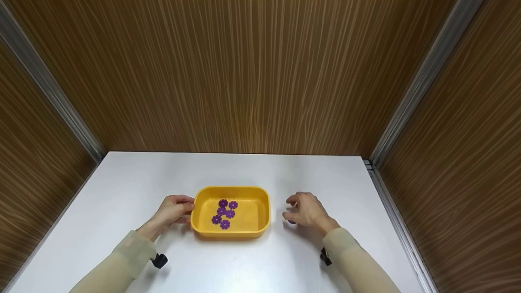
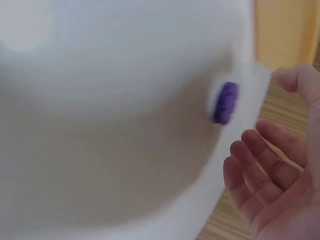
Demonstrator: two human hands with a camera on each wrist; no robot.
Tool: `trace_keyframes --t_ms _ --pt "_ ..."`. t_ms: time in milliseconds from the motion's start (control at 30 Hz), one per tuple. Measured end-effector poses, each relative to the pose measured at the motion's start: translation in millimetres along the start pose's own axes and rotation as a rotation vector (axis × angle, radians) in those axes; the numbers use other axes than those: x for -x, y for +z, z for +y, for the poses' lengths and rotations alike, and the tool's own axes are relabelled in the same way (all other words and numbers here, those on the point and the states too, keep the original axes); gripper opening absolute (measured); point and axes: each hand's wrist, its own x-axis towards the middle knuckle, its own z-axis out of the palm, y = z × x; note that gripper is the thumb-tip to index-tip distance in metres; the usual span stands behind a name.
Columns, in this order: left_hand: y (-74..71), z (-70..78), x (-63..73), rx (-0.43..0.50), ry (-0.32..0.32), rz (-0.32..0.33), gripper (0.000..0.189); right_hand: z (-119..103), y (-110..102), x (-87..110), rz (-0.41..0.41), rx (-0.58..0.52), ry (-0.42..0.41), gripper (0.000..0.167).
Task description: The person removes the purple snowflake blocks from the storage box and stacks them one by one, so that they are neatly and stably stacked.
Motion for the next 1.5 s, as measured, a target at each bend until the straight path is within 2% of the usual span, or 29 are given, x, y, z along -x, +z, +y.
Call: trace_keyframes --t_ms 233,567,800,1033,1133,1500 --pt "-0.2 -0.6 -0.8 -0.003 0.001 -0.003 0.026 -28 -7 -11.0 0.091 -0.055 -0.178 0.034" --pt "0.0 0.8 0.0 -0.018 0.002 -0.001 0.026 -67 0 -31.2 0.050 -0.070 -0.303 0.035" --pt "0.8 1.0 0.7 -0.035 -0.005 0.003 0.028 -80 12 -46.1 -0.011 -0.061 -0.309 0.040" --pt "0.9 1.0 1.2 -0.038 -0.008 0.003 0.028 -93 27 -59.4 -0.154 -0.065 -0.244 0.043" --pt "0.7 1.1 2.1 -0.038 -0.006 0.004 0.028 -98 33 -62.9 -0.200 -0.047 -0.249 0.043" --pt "1.3 1.8 4.0 -0.034 -0.015 0.007 0.027 -108 52 -73.9 -0.238 0.040 -0.309 0.046"
